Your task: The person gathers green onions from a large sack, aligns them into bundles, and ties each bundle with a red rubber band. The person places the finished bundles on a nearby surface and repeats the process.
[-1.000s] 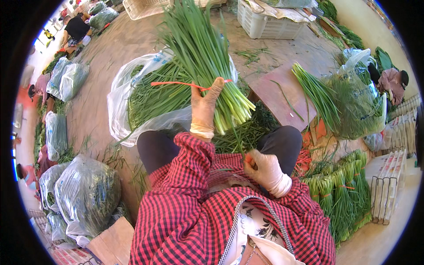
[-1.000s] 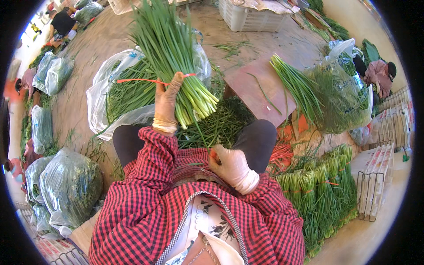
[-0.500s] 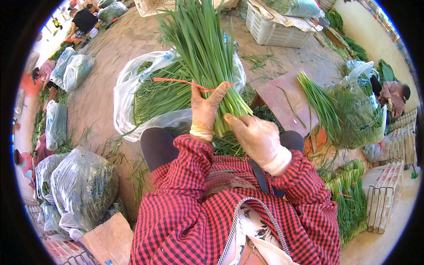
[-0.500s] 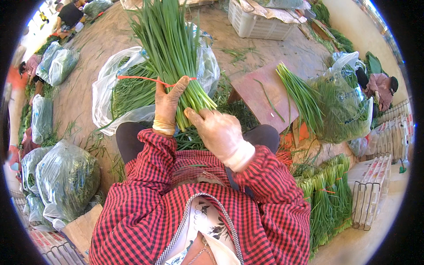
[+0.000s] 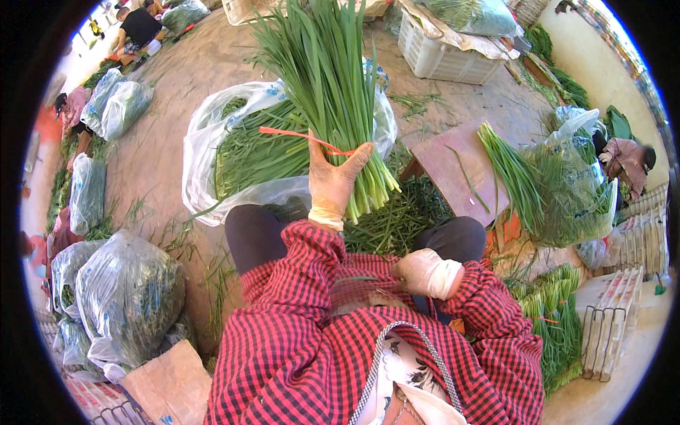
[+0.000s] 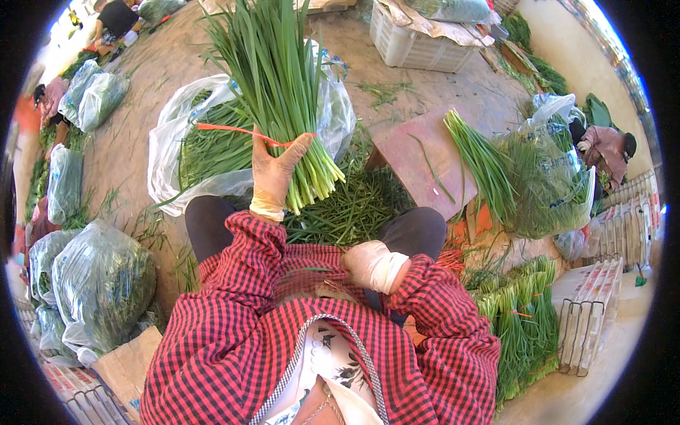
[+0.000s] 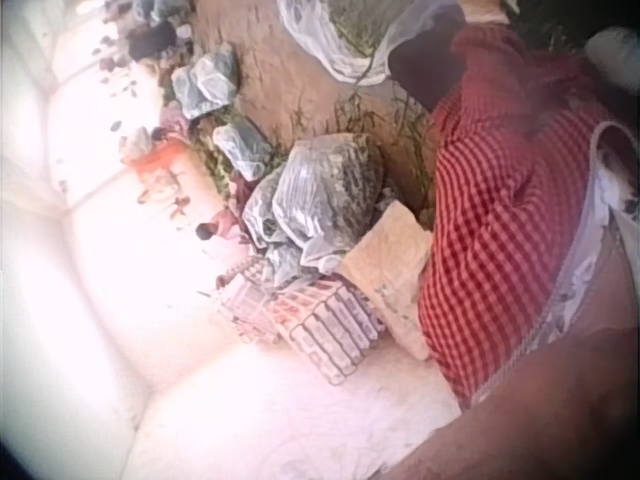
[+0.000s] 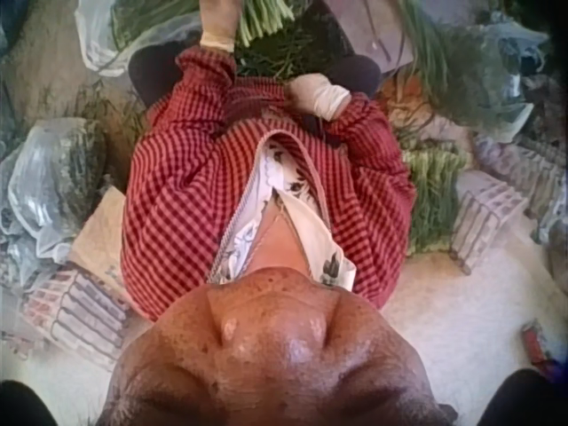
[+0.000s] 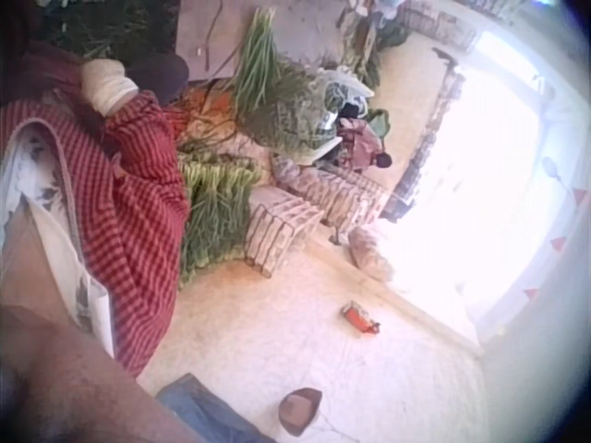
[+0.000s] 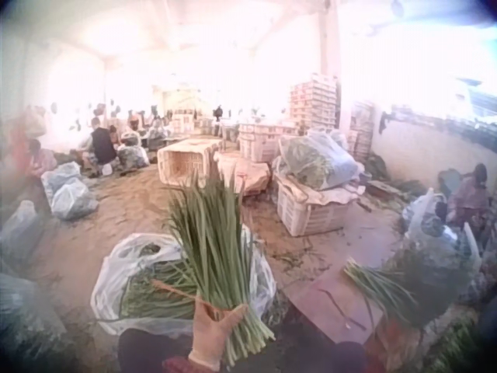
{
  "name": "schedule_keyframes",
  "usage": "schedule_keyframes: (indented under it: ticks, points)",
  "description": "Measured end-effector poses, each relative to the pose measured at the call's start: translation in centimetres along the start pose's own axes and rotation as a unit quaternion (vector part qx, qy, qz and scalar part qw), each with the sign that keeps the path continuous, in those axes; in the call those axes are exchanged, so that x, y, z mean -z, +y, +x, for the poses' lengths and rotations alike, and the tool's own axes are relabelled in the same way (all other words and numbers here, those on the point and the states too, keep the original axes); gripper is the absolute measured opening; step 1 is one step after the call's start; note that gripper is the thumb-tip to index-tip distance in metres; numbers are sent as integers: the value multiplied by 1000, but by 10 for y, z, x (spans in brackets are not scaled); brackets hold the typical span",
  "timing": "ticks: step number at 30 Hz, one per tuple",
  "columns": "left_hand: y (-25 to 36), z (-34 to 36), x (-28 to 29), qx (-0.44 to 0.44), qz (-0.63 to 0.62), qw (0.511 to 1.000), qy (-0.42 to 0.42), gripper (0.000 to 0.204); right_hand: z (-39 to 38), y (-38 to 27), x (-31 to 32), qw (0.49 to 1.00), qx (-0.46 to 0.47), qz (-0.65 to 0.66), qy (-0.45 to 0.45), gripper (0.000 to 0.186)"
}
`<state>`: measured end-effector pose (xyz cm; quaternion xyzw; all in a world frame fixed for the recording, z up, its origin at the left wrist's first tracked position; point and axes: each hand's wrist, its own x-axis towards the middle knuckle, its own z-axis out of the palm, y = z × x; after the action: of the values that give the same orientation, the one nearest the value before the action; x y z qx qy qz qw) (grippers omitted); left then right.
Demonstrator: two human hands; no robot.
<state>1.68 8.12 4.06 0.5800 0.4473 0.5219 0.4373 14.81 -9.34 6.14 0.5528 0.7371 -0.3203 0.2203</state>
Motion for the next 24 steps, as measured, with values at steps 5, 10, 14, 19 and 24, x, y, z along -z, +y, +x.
schedule_keyframes:
  ticks: [5, 10, 14, 19, 24]
  points:
    - [9, -19, -12, -8, -6, 998, -59, 119, -19, -6, 64, 815, 78, 123, 561, 30]
    - [18, -37, -22, -46, 90, 993, -68, 113, -8, -3, 112, 824, -2, 50, 565, 32]
    - [15, -45, -23, -47, 134, 985, -97, 123, -5, 5, 109, 842, -25, 55, 535, 17]
    - [16, -42, -27, -20, -52, 984, -171, 92, -23, 6, 92, 809, 2, 23, 588, 11]
    - [16, -44, -7, 310, -461, 771, -312, 50, -57, 29, 53, 759, 59, 238, 603, 19]
